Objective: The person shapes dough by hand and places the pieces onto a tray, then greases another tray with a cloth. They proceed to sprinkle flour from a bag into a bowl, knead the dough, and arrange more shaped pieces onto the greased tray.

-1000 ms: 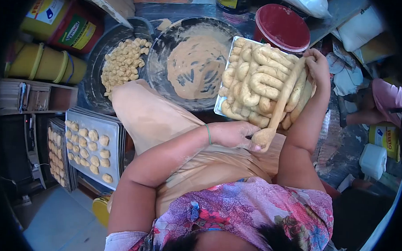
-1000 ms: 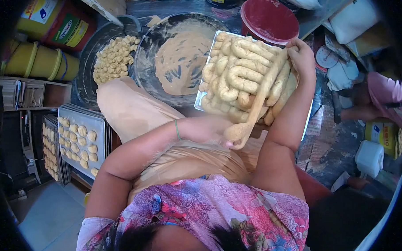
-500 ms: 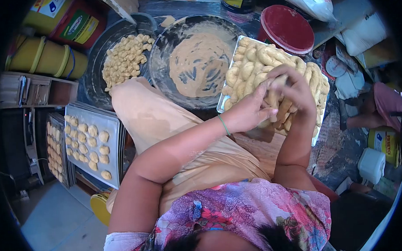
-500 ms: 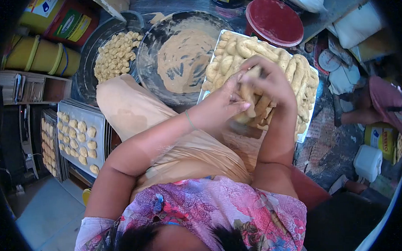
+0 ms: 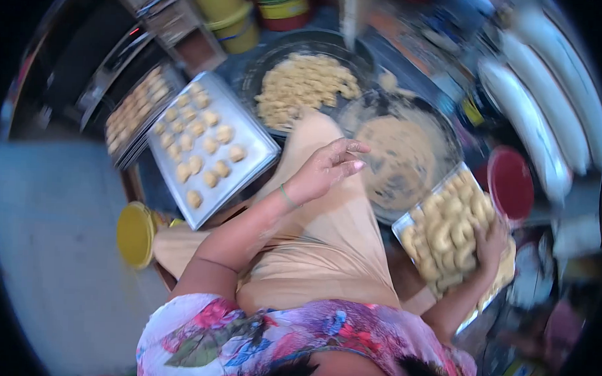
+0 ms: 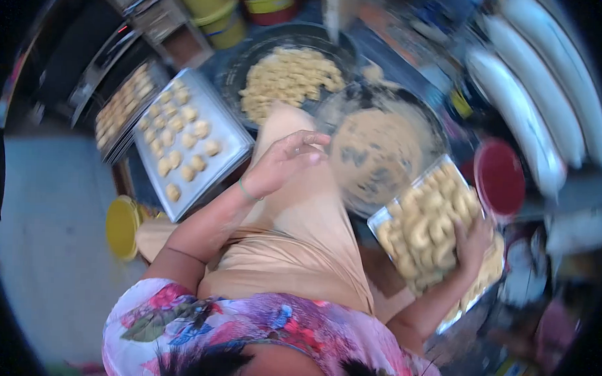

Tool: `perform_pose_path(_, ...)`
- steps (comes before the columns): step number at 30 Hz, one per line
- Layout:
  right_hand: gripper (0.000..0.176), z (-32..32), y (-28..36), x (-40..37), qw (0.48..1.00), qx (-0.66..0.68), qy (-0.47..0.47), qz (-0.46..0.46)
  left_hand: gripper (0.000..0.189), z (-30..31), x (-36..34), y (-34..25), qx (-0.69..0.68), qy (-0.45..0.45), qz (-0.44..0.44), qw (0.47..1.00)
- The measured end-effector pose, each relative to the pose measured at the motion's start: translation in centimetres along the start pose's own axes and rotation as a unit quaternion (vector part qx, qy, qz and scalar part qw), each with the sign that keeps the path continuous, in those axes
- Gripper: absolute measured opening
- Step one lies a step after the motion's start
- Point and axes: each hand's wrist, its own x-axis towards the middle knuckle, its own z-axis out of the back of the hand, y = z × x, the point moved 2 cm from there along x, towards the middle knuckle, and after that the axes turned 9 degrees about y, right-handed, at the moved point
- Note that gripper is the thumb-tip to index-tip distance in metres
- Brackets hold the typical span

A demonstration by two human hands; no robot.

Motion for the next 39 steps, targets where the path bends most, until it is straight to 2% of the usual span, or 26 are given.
perform_pose_path(1,0.067,-0.6,-0.6,0.7,0.996,0.036,-0.073,0.042,0.035,2.0,-1.4,-1.2,0.004,-0.045,0.009,0.999)
perform_pose_path(2,0.063,0.4,1.6,0.5,0.995,0.009,-0.1,0.024,0.034,3.8,-2.7,-2.1,0.003,-0.087,0.018,0.996)
perform_pose_path(4,0.057,2.0,6.5,1.3,0.974,0.141,-0.138,0.109,0.033,7.5,-5.3,-1.1,-0.019,-0.174,-0.028,0.984)
perform_pose_path(6,0.054,1.7,11.6,3.2,0.925,0.234,-0.154,0.257,0.033,10.6,-8.3,-1.4,-0.019,-0.257,-0.06,0.964)
perform_pose_path(7,0.052,3.2,16.4,2.6,0.928,0.18,-0.152,0.288,0.033,11.8,-9.9,-1.4,-0.03,-0.3,-0.041,0.953)
perform_pose_path(10,0.053,3.4,27.8,1.8,0.884,0.19,-0.096,0.416,0.029,15.0,-14.9,0.1,0.001,-0.441,-0.084,0.893)
perform_pose_path(14,0.053,1.2,40.9,-1.5,0.81,0.224,-0.003,0.542,0.031,17.9,-22.3,1.8,0.027,-0.503,-0.093,0.859)
perform_pose_path(16,0.051,-0.9,46.1,-4.2,0.754,0.248,0.072,0.604,0.036,18.3,-26.5,1.8,0.032,-0.545,-0.082,0.834)
perform_pose_path(18,0.049,-3.4,50.1,-7.5,0.717,0.208,0.146,0.65,0.042,18.4,-31.0,1.5,0.022,-0.575,-0.094,0.812)
perform_pose_path(20,0.049,-5.5,53.2,-11.4,0.658,0.186,0.183,0.707,0.042,17.7,-36.4,1.0,0.031,-0.636,-0.141,0.758)
perform_pose_path(22,0.048,-7.9,55.2,-14.1,0.607,0.156,0.233,0.743,0.039,17.0,-42.6,1.3,0.025,-0.702,-0.106,0.704)
perform_pose_path(23,0.042,-8.6,56.0,-15.7,0.599,0.154,0.215,0.755,0.038,16.5,-45.7,2.1,0.007,-0.741,-0.081,0.667)
perform_pose_path(24,0.039,-10.2,56.5,-16.2,0.581,0.155,0.272,0.752,0.036,16.0,-48.9,3.4,-0.011,-0.775,-0.056,0.629)
perform_pose_path(25,0.036,-12.1,56.7,-16.6,0.562,0.156,0.326,0.744,0.036,15.7,-52.5,5.8,0.059,-0.795,-0.062,0.6)
perform_pose_path(26,0.033,-13.3,57.0,-17.0,0.545,0.154,0.378,0.733,0.038,14.5,-55.2,7.5,0.04,-0.817,-0.03,0.575)
perform_pose_path(27,0.024,-12.8,57.4,-18.4,0.535,0.111,0.357,0.758,0.039,13.2,-57.6,9.2,0.018,-0.835,0.002,0.549)
perform_pose_path(30,0.023,-16.0,57.0,-18.8,0.537,0.029,0.405,0.739,0.043,8.7,-63.8,18.3,-0.117,-0.873,0.053,0.471)
perform_pose_path(32,0.027,-17.6,57.0,-18.5,0.535,0.011,0.387,0.751,0.042,5.7,-66.1,24.6,-0.188,-0.878,0.108,0.426)
perform_pose_path(35,0.036,-18.8,57.0,-18.5,0.538,-0.018,0.336,0.773,0.051,2.8,-66.7,33.3,-0.293,-0.854,0.142,0.405)
perform_pose_path(38,0.049,-21.0,56.1,-18.3,0.525,-0.079,0.311,0.788,0.059,2.9,-64.6,38.3,-0.336,-0.815,0.19,0.433)
perform_pose_path(39,0.054,-22.3,55.5,-18.0,0.521,-0.094,0.301,0.793,0.051,3.5,-63.6,39.4,-0.327,-0.817,0.21,0.427)
